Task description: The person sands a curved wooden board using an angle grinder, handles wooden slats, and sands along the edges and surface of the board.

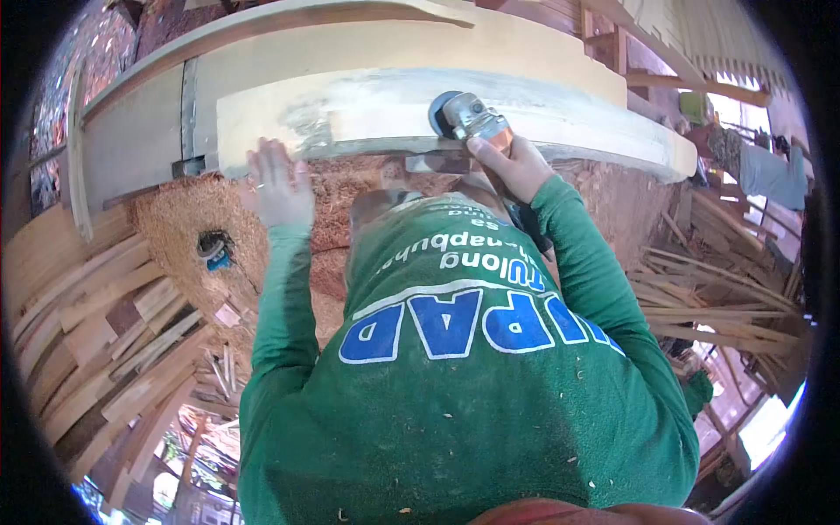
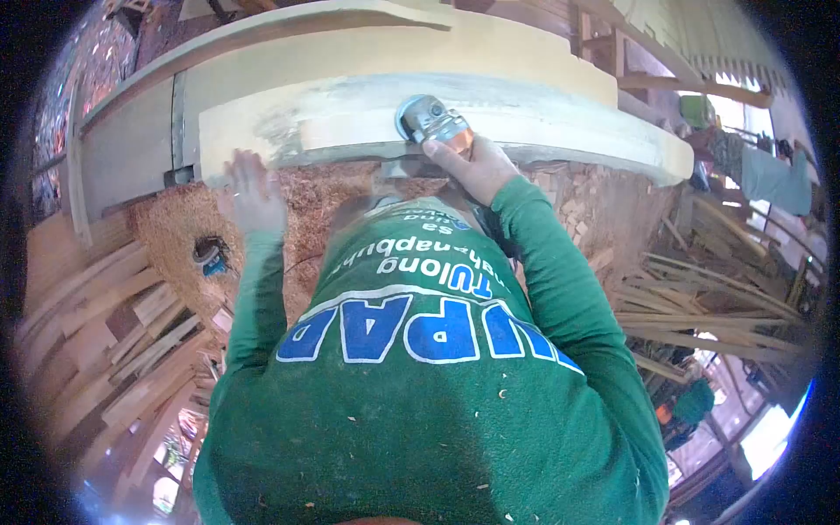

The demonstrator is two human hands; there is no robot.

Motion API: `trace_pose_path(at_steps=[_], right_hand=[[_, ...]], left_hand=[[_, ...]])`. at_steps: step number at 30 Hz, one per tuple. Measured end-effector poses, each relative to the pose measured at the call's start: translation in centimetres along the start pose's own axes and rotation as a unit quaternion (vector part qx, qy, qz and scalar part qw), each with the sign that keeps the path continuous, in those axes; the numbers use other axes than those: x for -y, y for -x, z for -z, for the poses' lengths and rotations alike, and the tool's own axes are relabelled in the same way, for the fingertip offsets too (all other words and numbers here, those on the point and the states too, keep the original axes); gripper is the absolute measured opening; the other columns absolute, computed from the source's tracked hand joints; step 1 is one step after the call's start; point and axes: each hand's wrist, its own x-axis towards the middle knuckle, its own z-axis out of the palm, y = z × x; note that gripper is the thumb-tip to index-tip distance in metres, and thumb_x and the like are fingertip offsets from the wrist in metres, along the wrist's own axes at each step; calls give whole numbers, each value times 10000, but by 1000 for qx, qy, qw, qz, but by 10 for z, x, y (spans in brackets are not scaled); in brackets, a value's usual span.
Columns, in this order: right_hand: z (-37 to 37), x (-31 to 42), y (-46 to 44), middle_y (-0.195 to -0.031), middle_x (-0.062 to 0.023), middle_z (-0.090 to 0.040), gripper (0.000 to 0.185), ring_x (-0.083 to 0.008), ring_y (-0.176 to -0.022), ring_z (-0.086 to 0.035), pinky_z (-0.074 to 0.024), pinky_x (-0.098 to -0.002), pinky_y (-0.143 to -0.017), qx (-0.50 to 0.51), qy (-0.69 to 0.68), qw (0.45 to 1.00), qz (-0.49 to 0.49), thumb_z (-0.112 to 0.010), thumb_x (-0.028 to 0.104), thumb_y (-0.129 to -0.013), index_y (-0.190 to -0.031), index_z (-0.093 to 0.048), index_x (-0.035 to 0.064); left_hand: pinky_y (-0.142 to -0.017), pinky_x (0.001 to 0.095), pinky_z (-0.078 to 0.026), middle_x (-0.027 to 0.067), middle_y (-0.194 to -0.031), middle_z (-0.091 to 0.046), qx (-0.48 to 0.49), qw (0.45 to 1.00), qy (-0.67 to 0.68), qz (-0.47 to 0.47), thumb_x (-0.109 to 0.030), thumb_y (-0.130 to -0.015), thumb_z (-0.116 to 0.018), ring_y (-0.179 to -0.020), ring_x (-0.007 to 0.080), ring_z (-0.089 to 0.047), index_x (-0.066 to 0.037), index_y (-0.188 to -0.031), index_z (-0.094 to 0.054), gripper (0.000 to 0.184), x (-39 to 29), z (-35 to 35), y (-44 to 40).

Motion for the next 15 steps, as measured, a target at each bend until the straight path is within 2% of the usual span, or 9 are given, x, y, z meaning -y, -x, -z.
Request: trace_pose_path(at_steps=[3,4,7,8,11,14,15], right_hand=[[-33,26,-17,-1108,-180,-740,723,-239,-1035,-699,-526,-374,-951,48,35,997,41,-691,600,-930,-1274,-671,-35],[-46,26,-28,-1115,-192,-741,765,-265,-1042,-706,-525,-384,-963,55,27,996,70,-686,634,-914,-1284,-665,-35],[-68,66,-36,-1111,-205,-742,794,-295,-1057,-711,-521,-396,-979,98,105,988,51,-679,656,-906,-1298,-659,-34],[-76,79,-37,-1123,-223,-737,814,-297,-1090,-707,-516,-405,-989,117,101,987,48,-681,664,-896,-1310,-653,-36],[-106,80,-63,-1079,-239,-739,825,-304,-1051,-721,-530,-412,-961,180,62,978,85,-679,681,-882,-1277,-668,-44],[-106,90,-56,-946,-137,-734,790,-230,-861,-701,-545,-383,-847,107,128,976,138,-682,703,-874,-1204,-697,-15],[-100,87,-55,-969,-153,-737,804,-249,-888,-707,-544,-390,-869,116,122,978,122,-681,712,-865,-1223,-693,-8]], left_hand=[[-1186,573,-220,152,-1673,-374,-61,990,100,72,-406,-1044,-509,-1539,344,-351,-73,-1590,-420,645,23,31,2],[-1192,541,-249,187,-1661,-378,-63,992,84,71,-397,-1042,-523,-1525,412,-347,-38,-1596,-387,674,31,32,7],[-1188,554,-251,192,-1644,-404,-69,985,144,69,-384,-1047,-535,-1522,390,-365,-36,-1588,-401,657,29,41,18],[-1176,539,-278,193,-1621,-435,-64,985,142,72,-384,-1050,-530,-1505,387,-391,-30,-1567,-429,635,27,40,23],[-1138,509,-358,201,-1546,-523,-63,981,168,74,-366,-1046,-537,-1443,378,-478,-14,-1509,-504,583,19,31,37],[-1099,506,-422,210,-1472,-591,-60,957,268,89,-315,-1020,-579,-1358,366,-566,-7,-1466,-553,543,2,32,40],[-1088,505,-437,209,-1452,-607,-43,943,312,104,-300,-1012,-587,-1331,359,-588,-6,-1454,-565,532,0,31,40]])
